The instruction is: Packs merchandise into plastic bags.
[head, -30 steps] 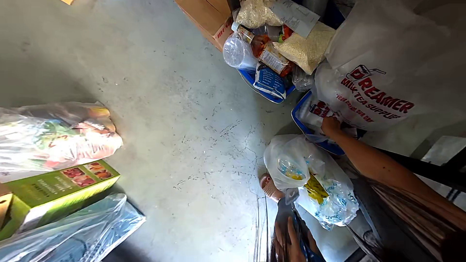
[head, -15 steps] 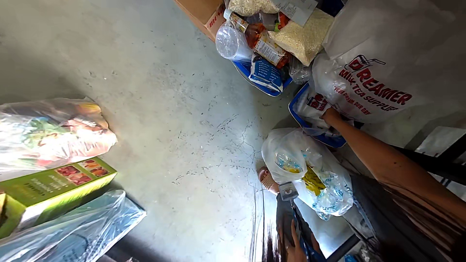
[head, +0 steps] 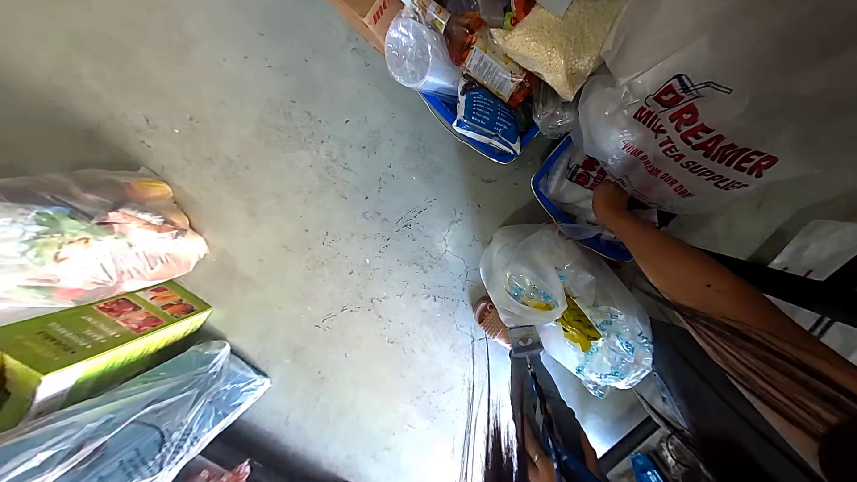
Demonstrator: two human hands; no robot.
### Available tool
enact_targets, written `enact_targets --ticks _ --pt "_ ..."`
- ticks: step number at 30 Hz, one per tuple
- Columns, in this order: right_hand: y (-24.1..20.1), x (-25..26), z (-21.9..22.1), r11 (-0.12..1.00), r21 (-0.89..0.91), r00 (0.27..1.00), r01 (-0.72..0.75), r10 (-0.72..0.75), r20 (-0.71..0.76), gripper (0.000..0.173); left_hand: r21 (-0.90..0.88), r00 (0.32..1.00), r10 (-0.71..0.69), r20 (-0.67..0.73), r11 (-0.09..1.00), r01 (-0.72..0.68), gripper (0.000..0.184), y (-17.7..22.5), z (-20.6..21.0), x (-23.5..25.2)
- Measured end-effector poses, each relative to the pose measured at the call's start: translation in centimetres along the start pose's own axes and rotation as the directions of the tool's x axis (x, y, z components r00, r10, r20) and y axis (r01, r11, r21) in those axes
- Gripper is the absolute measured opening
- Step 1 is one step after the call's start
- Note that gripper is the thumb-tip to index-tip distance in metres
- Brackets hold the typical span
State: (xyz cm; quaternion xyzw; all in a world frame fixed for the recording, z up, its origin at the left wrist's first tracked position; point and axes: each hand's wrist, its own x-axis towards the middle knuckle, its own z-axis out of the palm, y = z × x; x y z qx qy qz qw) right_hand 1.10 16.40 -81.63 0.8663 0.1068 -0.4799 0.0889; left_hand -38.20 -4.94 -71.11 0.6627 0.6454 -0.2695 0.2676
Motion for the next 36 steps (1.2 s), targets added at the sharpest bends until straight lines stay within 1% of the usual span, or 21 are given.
enact_targets --ticks 2,5,9,11,13,16,18,20,21,23,24,25,26,27,28,30,31,33,34,35,36 --pt "-0.2 0.0 -0.1 0.999 0.033 0.999 -0.032 0.032 -0.003 0.041 -0.039 0.999 0.012 -0.046 0.999 -0.013 0.082 0.2 0.0 0.0" --pt "-0.1 -0.1 -0.3 0.986 0.156 0.997 -0.064 0.069 -0.023 0.041 -0.057 1.000 -0.003 -0.026 0.998 0.001 0.086 -0.1 0.6 0.1" --pt "0.2 -0.2 -0.3 0.996 0.076 0.999 -0.052 0.051 0.017 0.041 -0.095 0.992 0.037 -0.123 0.994 -0.049 0.085 -0.1 0.7 0.2" --pt "0.4 0.2 -0.4 1.000 0.019 0.998 -0.021 0.020 0.065 0.041 -0.093 0.992 0.037 -0.124 0.994 -0.049 0.085 0.0 0.6 0.1" --pt "1.3 2.4 -0.1 0.999 -0.037 0.987 0.002 0.004 0.161 0.048 -0.074 0.995 0.024 -0.102 0.997 -0.031 0.084 0.2 0.6 -0.1" --pt "4.1 9.5 3.6 1.000 0.006 0.999 0.028 -0.028 0.017 0.052 -0.076 0.990 0.047 -0.133 0.995 -0.058 0.081 0.3 0.8 -0.2" --pt "4.9 11.6 3.7 0.999 -0.002 0.995 0.041 -0.041 0.090 0.058 -0.075 0.991 0.046 -0.124 0.996 -0.056 0.081 0.0 1.3 -0.3" --pt "5.2 11.6 3.4 0.996 0.032 0.991 0.087 -0.090 0.098 0.061 -0.061 0.996 0.029 -0.081 0.998 -0.034 0.082 0.3 0.9 -0.6" --pt "4.9 10.5 2.4 0.994 0.020 0.986 0.104 -0.106 0.132 0.060 -0.058 0.998 0.018 -0.060 0.998 -0.021 0.082 0.6 0.7 -0.7" --pt "3.2 6.3 -1.4 0.992 -0.049 0.940 0.115 -0.092 0.329 0.059 -0.051 0.999 -0.006 -0.044 0.999 0.003 0.083 0.5 1.0 -0.9" --pt "2.9 5.1 -2.4 0.989 -0.057 0.922 0.139 -0.108 0.371 0.060 -0.062 1.000 -0.005 -0.025 0.998 0.004 0.083 0.6 1.0 -1.0" --pt "3.5 5.0 -2.3 0.980 -0.041 0.919 0.197 -0.170 0.355 0.060 -0.072 1.000 -0.003 -0.015 0.997 0.002 0.083 0.6 1.0 -1.1" --pt "5.3 5.9 -0.7 0.953 0.029 0.927 0.303 -0.302 0.223 0.057 -0.088 1.000 -0.009 0.010 0.996 0.010 0.083 0.8 0.9 -1.2" --pt "7.7 7.8 2.8 0.868 0.174 0.885 0.465 -0.452 -0.110 0.052 -0.080 1.000 -0.004 0.031 0.997 0.007 0.083 1.1 0.4 -1.4" --pt "8.2 8.2 3.3 0.848 0.242 0.882 0.471 -0.447 -0.149 0.051 -0.056 0.998 -0.011 0.057 0.998 0.015 0.083 1.6 -0.1 -1.5" --pt "5.2 4.1 -0.8 0.955 0.237 0.959 0.181 -0.224 0.171 0.052 -0.008 0.993 -0.036 0.116 0.999 0.037 0.079 2.6 -1.9 -1.7" --pt "3.8 1.9 -2.0 0.972 0.220 0.969 0.081 -0.129 0.211 0.049 -0.002 0.992 -0.043 0.119 0.999 0.043 0.077 2.8 -2.3 -1.9" --pt "3.9 0.0 -1.5 0.985 0.154 0.989 0.076 -0.095 0.116 0.044 0.068 0.983 -0.076 0.165 0.996 0.065 0.075 3.1 -2.5 -2.4" --pt "5.1 0.7 0.0 0.983 0.130 0.990 0.132 -0.136 0.024 0.042 0.117 0.975 -0.098 0.198 0.990 0.076 0.075 2.9 -2.2 -2.6" --pt "6.7 2.2 2.3 0.966 0.137 0.969 0.221 -0.201 -0.146 0.036 0.150 0.977 -0.093 0.193 0.987 0.064 0.074 2.6 -1.5 -2.9" --pt "7.7 3.1 3.0 0.948 0.167 0.949 0.270 -0.232 -0.213 0.031 0.173 0.985 -0.067 0.158 0.984 0.039 0.071 2.1 -0.5 -3.2"
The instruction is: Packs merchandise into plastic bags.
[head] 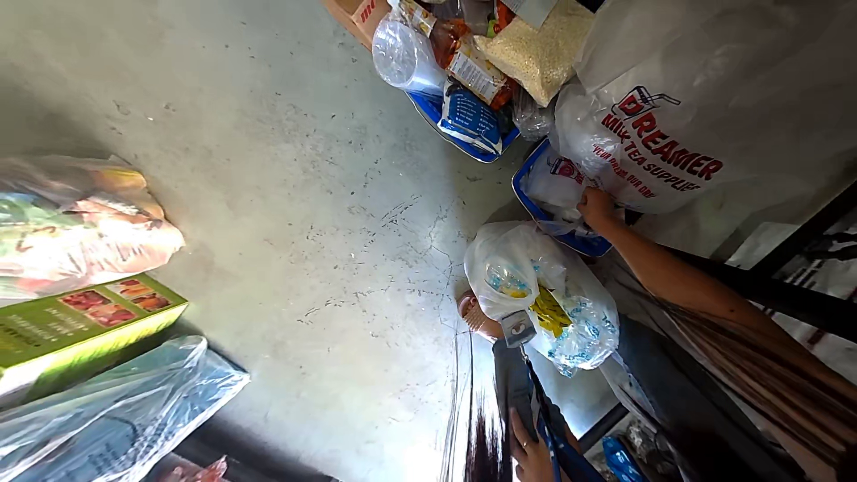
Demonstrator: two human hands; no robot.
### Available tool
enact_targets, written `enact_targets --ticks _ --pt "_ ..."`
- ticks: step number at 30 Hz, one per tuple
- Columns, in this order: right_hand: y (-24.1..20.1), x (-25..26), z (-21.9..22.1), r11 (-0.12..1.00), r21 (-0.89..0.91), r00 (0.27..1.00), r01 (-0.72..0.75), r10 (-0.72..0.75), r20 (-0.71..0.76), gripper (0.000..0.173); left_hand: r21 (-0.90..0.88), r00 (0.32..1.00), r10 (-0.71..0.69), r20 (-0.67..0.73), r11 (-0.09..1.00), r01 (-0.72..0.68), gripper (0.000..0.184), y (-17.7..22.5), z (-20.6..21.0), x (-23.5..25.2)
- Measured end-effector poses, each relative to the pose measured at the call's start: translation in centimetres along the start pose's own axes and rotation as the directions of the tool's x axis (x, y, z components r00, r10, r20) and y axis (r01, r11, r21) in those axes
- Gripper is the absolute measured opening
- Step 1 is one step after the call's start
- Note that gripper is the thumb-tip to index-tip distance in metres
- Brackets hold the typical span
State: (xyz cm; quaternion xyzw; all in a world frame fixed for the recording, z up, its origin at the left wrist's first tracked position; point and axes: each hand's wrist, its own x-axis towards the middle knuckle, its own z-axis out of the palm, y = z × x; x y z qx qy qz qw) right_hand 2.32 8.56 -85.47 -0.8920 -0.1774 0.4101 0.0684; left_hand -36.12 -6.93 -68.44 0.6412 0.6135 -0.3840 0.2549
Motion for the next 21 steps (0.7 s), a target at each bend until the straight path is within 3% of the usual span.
enact_targets --ticks 5,9,13,16,18,19,20,21 --pt "-2.4 -1.8 -2.7 0.991 0.073 0.993 0.111 -0.113 0.021 0.023 0.040 0.995 0.013 -0.100 0.999 -0.009 0.066 -2.6 9.0 0.2" --pt "-3.5 -4.8 -3.6 0.982 0.104 0.987 0.159 -0.160 0.001 0.021 0.001 0.999 -0.045 -0.012 0.999 0.045 0.073 -2.4 10.4 0.0" --pt "-1.7 -9.7 -6.8 0.977 0.146 0.988 0.155 -0.153 -0.020 0.026 0.062 0.997 -0.027 0.070 0.998 0.023 0.062 -1.5 11.3 -0.3" --pt "-2.6 -15.8 -10.4 0.981 0.174 0.992 0.079 -0.095 0.085 0.031 0.025 0.995 -0.008 0.097 1.000 0.006 0.055 0.9 5.2 -2.3" --pt "-4.2 -20.9 -13.4 0.979 0.201 0.982 0.020 -0.057 0.180 0.032 -0.092 0.938 -0.049 0.343 0.992 0.085 0.054 3.8 -4.9 -4.3" --pt "-4.0 -22.8 -14.3 0.977 0.209 0.971 0.040 -0.087 0.221 0.031 -0.179 0.921 -0.034 0.387 0.978 0.111 0.051 4.7 -8.0 -4.9" --pt "-3.7 -24.7 -15.3 0.976 0.201 0.952 0.084 -0.138 0.273 0.032 -0.304 0.958 0.028 0.285 0.950 0.063 0.045 4.7 -8.0 -5.3" --pt "-3.2 -26.5 -16.0 0.973 0.188 0.926 0.132 -0.189 0.327 0.031 -0.415 0.990 0.099 0.099 0.908 -0.049 0.040 4.5 -5.8 -5.1"
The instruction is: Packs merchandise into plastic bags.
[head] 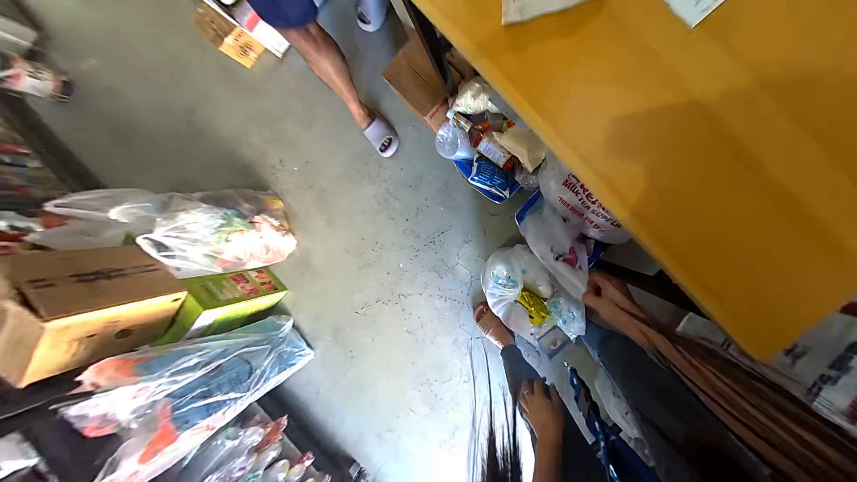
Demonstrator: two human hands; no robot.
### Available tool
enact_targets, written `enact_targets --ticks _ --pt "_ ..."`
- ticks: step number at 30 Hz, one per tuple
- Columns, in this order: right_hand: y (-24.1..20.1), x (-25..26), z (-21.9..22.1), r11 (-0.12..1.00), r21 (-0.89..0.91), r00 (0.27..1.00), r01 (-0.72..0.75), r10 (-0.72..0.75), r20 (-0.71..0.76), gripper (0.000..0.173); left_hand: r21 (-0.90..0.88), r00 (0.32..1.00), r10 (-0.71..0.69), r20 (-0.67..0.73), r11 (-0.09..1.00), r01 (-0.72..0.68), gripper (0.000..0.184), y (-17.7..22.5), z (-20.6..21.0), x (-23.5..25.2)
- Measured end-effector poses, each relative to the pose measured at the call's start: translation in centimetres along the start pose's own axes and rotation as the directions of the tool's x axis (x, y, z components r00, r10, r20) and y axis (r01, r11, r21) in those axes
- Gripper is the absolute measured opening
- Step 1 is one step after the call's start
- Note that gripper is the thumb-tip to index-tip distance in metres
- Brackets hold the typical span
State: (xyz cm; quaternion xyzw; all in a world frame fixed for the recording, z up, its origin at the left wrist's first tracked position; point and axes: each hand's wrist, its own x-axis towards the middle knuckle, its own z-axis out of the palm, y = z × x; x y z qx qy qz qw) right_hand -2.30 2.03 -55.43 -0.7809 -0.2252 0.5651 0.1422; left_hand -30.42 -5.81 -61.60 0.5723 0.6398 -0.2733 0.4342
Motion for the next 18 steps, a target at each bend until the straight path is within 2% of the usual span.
enact_targets --ticks 1,2,3,5,6,7,9,10,12,14,18 --pt "0.1 -2.0 0.2 0.998 -0.045 0.998 0.050 -0.049 0.035 0.028 -0.108 0.986 0.116 -0.117 0.986 -0.128 0.036 -0.4 1.4 0.7" --pt "0.0 -4.2 0.3 0.993 -0.081 0.992 0.088 -0.080 0.095 0.026 -0.249 0.969 0.178 -0.172 0.944 -0.218 0.036 0.3 1.7 1.1" --pt "-0.1 -6.3 0.5 0.985 -0.115 0.981 0.126 -0.107 0.163 0.026 -0.444 0.973 0.178 -0.145 0.868 -0.224 0.041 1.9 0.8 0.8" --pt "0.7 -9.9 1.7 0.965 -0.131 0.945 0.227 -0.186 0.269 0.025 -0.815 0.994 0.109 -0.005 0.576 -0.067 0.057 6.2 -2.6 -1.3" --pt "1.0 -11.7 2.1 0.953 -0.133 0.924 0.271 -0.219 0.315 0.025 -0.913 0.996 0.076 0.053 0.407 0.018 0.064 8.7 -4.6 -3.2" --pt "1.4 -13.3 2.4 0.936 -0.147 0.896 0.320 -0.249 0.368 0.025 -0.962 0.994 0.082 0.067 0.271 0.042 0.066 10.6 -6.3 -4.9" --pt "1.7 -16.2 2.4 0.893 -0.216 0.830 0.395 -0.247 0.500 0.026 -0.990 0.991 0.134 0.022 0.138 0.003 0.060 11.9 -7.2 -6.6" --pt "2.0 -17.2 2.5 0.872 -0.245 0.807 0.424 -0.241 0.539 0.026 -0.993 0.986 0.165 0.003 0.119 -0.017 0.057 11.6 -7.1 -6.8" --pt "3.7 -18.6 3.2 0.827 -0.259 0.773 0.498 -0.289 0.565 0.026 -0.984 0.980 0.200 0.026 0.179 -0.010 0.049 10.5 -6.3 -6.7" --pt "5.2 -19.6 4.2 0.761 -0.286 0.737 0.583 -0.347 0.580 0.025 -0.946 0.973 0.227 0.049 0.324 -0.028 0.042 9.5 -6.9 -7.9" --pt "3.2 -23.1 4.5 0.719 -0.362 0.705 0.593 -0.247 0.664 0.027 -0.807 0.983 0.181 -0.045 0.573 -0.142 0.035 7.4 -8.8 -10.4"
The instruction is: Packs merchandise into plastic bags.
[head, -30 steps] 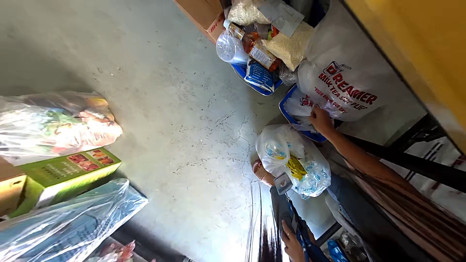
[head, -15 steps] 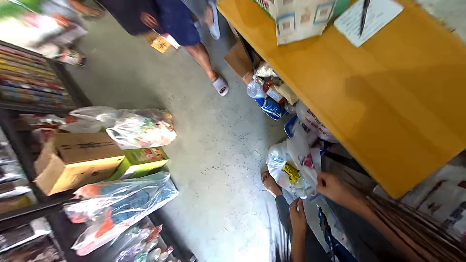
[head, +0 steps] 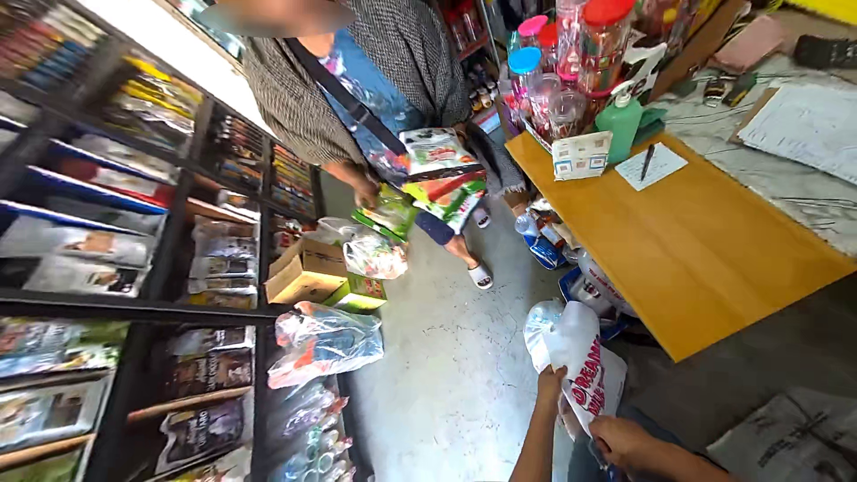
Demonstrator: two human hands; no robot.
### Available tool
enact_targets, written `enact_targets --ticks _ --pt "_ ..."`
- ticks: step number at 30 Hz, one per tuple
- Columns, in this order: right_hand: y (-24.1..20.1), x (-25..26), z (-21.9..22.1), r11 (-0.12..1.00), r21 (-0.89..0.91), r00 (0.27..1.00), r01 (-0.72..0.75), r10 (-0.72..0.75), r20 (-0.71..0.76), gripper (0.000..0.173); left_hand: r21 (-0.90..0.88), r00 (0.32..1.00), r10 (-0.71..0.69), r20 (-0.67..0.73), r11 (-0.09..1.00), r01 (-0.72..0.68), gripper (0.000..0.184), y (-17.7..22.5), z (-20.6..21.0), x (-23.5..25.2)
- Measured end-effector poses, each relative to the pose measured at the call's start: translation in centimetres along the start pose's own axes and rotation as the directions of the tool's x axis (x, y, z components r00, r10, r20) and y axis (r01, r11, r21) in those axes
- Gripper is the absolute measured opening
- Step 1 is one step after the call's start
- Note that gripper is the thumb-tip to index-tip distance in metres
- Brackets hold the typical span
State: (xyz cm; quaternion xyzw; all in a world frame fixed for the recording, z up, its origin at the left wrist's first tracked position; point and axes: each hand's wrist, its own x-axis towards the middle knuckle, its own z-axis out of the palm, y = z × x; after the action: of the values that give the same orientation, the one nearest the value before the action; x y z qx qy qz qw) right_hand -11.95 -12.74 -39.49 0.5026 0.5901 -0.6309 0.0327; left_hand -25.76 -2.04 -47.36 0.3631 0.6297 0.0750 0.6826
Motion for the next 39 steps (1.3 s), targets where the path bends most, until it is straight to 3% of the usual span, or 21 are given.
enact_targets --ticks 3,6,8,12,15,18,20,23,26,29,31,33,35,37,39 --pt "-0.9 -0.1 1.4 0.998 -0.055 0.999 -0.044 0.043 -0.014 0.029 0.153 0.992 0.106 -0.073 0.984 -0.094 0.035 0.1 -2.3 -1.5" --pt "-0.6 0.1 2.9 0.987 -0.124 0.993 -0.099 0.090 -0.072 0.030 0.158 0.972 0.194 -0.130 0.972 -0.173 0.036 0.2 -3.8 -2.8" --pt "-1.3 -0.3 3.4 0.980 -0.174 0.993 -0.096 0.082 -0.082 0.033 0.061 0.966 0.202 -0.160 0.979 -0.195 0.039 0.0 -4.7 -3.9" --pt "-2.9 -0.9 4.6 0.972 -0.229 0.993 0.053 -0.074 -0.087 0.030 -0.250 0.971 0.124 -0.207 0.952 -0.175 0.048 -1.0 -6.4 -4.6" --pt "-5.8 -1.0 5.5 0.975 -0.201 0.995 0.092 -0.097 -0.013 0.035 -0.342 0.981 0.130 -0.142 0.924 -0.172 0.053 -1.9 -7.9 -4.7" --pt "-5.1 0.7 7.2 0.962 -0.218 0.982 0.165 -0.180 -0.050 0.028 -0.171 0.970 0.211 -0.120 0.958 -0.229 0.045 -2.3 -8.8 -5.0" --pt "-5.4 0.7 7.2 0.966 -0.191 0.982 0.172 -0.183 -0.042 0.027 0.116 0.942 0.316 -0.110 0.946 -0.304 0.039 -1.6 -9.1 -6.0" --pt "-6.9 -1.1 5.9 0.989 -0.096 0.990 0.115 -0.121 -0.065 0.039 0.562 0.906 0.411 0.102 0.728 -0.393 0.038 0.7 -9.2 -8.7" --pt "-7.4 -3.3 4.1 0.995 0.007 0.937 0.096 -0.088 -0.338 0.045 0.698 0.821 0.464 0.332 0.464 -0.545 0.034 1.7 -8.3 -11.2" --pt "-8.0 -5.5 1.8 0.997 -0.055 0.748 0.050 -0.074 -0.660 0.059 0.602 0.602 0.594 0.533 0.234 -0.764 0.024 1.0 -7.1 -12.6" --pt "-7.8 -6.8 0.5 0.991 -0.131 0.680 0.038 -0.122 -0.723 0.078 0.501 0.452 0.613 0.648 0.104 -0.859 0.019 0.7 -6.1 -13.5" --pt "-7.7 -8.3 -0.1 0.985 -0.171 0.724 0.007 -0.123 -0.678 0.093 0.406 0.337 0.573 0.747 0.008 -0.914 0.017 0.7 -5.0 -14.8" --pt "-7.6 -9.7 -0.3 0.983 -0.179 0.801 -0.025 -0.088 -0.593 0.097 0.341 0.279 0.484 0.830 -0.043 -0.939 0.022 1.2 -4.1 -16.3" --pt "-7.2 -10.9 0.1 0.989 -0.141 0.854 -0.043 -0.037 -0.519 0.087 0.321 0.264 0.391 0.882 -0.086 -0.943 0.022 1.4 -3.4 -17.2" --pt "-6.7 -12.0 1.1 0.996 -0.056 0.894 -0.067 0.035 -0.446 0.076 0.340 0.295 0.318 0.901 -0.094 -0.936 0.023 1.6 -3.0 -18.3"
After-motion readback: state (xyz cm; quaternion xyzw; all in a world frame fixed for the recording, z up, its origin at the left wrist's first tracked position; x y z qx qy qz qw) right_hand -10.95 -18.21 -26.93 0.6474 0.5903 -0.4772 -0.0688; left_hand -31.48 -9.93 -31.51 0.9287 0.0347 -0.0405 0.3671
